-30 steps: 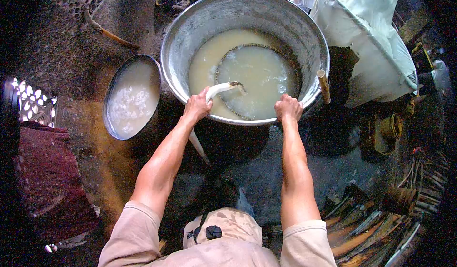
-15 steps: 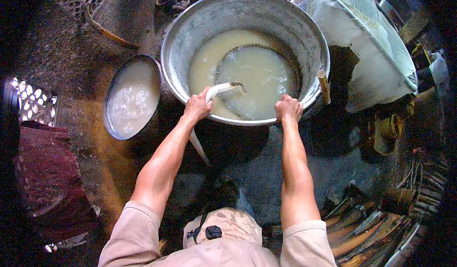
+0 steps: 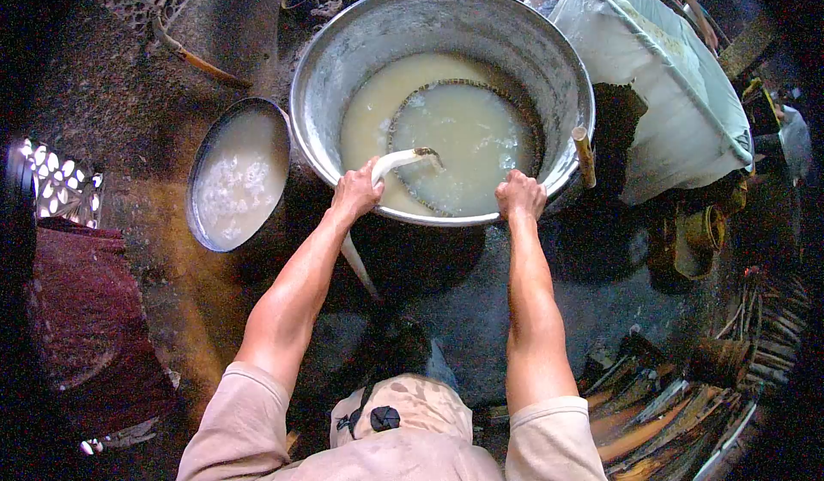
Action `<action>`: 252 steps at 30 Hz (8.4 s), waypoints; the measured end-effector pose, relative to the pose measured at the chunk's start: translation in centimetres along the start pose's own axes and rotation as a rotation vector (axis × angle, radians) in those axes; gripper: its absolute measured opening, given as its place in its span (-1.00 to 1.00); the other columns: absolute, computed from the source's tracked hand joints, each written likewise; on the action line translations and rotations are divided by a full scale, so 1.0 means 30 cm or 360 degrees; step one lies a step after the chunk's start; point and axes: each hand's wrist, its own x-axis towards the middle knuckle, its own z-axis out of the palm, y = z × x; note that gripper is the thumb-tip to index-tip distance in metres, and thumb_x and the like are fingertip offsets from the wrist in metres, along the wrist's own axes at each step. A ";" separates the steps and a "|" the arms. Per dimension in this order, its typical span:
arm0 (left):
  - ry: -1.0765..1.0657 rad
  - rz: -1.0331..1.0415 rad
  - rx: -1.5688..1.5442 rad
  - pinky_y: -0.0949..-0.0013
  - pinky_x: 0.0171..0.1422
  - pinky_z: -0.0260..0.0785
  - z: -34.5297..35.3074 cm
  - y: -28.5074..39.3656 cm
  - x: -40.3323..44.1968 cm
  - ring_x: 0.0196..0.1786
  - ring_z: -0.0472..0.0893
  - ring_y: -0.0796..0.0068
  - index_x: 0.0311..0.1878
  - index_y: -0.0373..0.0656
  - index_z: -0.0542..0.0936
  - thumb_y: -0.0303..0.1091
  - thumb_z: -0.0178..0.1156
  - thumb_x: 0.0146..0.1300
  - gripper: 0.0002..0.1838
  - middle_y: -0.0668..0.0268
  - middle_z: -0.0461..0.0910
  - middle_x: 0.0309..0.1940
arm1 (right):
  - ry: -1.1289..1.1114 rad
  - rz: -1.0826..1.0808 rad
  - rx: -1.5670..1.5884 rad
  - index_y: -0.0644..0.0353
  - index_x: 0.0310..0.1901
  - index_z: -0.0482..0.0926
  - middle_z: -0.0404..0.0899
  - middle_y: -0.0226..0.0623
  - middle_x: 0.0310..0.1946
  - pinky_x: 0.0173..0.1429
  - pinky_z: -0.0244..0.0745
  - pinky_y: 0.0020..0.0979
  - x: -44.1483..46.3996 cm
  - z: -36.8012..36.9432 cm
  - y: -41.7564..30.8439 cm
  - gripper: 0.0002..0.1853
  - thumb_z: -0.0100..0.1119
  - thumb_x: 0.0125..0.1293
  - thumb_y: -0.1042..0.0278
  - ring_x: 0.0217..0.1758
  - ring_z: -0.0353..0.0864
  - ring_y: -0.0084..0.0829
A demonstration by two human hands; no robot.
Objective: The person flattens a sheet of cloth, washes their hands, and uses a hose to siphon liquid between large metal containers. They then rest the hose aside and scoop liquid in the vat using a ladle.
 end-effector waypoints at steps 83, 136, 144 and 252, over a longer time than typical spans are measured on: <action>-0.0126 -0.0195 -0.0018 -0.01 0.01 0.53 0.002 0.207 -0.049 -0.11 0.67 -0.08 0.37 0.02 0.31 -0.18 0.22 0.20 -0.35 -0.04 0.66 -0.21 | -0.0052 0.0026 0.0006 0.07 -0.34 0.69 0.69 -0.06 -0.36 0.01 0.44 -0.15 -0.004 0.000 -0.024 -0.78 0.06 0.09 0.27 -0.20 0.69 -0.09; -0.0003 -0.0334 0.0040 -0.05 0.03 0.51 0.019 0.224 -0.038 -0.11 0.66 -0.14 0.31 0.02 0.37 -0.16 0.20 0.21 -0.42 -0.09 0.65 -0.23 | -0.0167 -0.0041 -0.0094 0.07 -0.31 0.69 0.71 -0.11 -0.36 0.00 0.41 -0.17 0.004 -0.014 -0.014 -0.77 0.08 0.12 0.21 -0.22 0.71 -0.13; -0.0039 -0.0315 0.0052 -0.06 0.01 0.52 0.011 0.226 -0.037 -0.11 0.66 -0.12 0.20 -0.02 0.42 -0.17 0.19 0.22 -0.52 -0.07 0.66 -0.25 | -0.0109 -0.0088 -0.0060 0.06 -0.36 0.69 0.70 -0.11 -0.36 -0.03 0.43 -0.16 0.005 0.008 -0.009 -0.79 0.08 0.10 0.22 -0.22 0.71 -0.12; -0.0120 -0.0221 -0.0048 -0.05 -0.01 0.51 0.003 0.209 -0.037 -0.12 0.66 -0.12 0.34 -0.07 0.31 -0.18 0.19 0.21 -0.38 -0.06 0.65 -0.23 | -0.0138 0.0048 -0.0062 0.07 -0.27 0.68 0.70 -0.06 -0.31 0.08 0.42 -0.15 -0.007 -0.031 -0.041 -0.75 0.03 0.13 0.26 -0.17 0.70 -0.12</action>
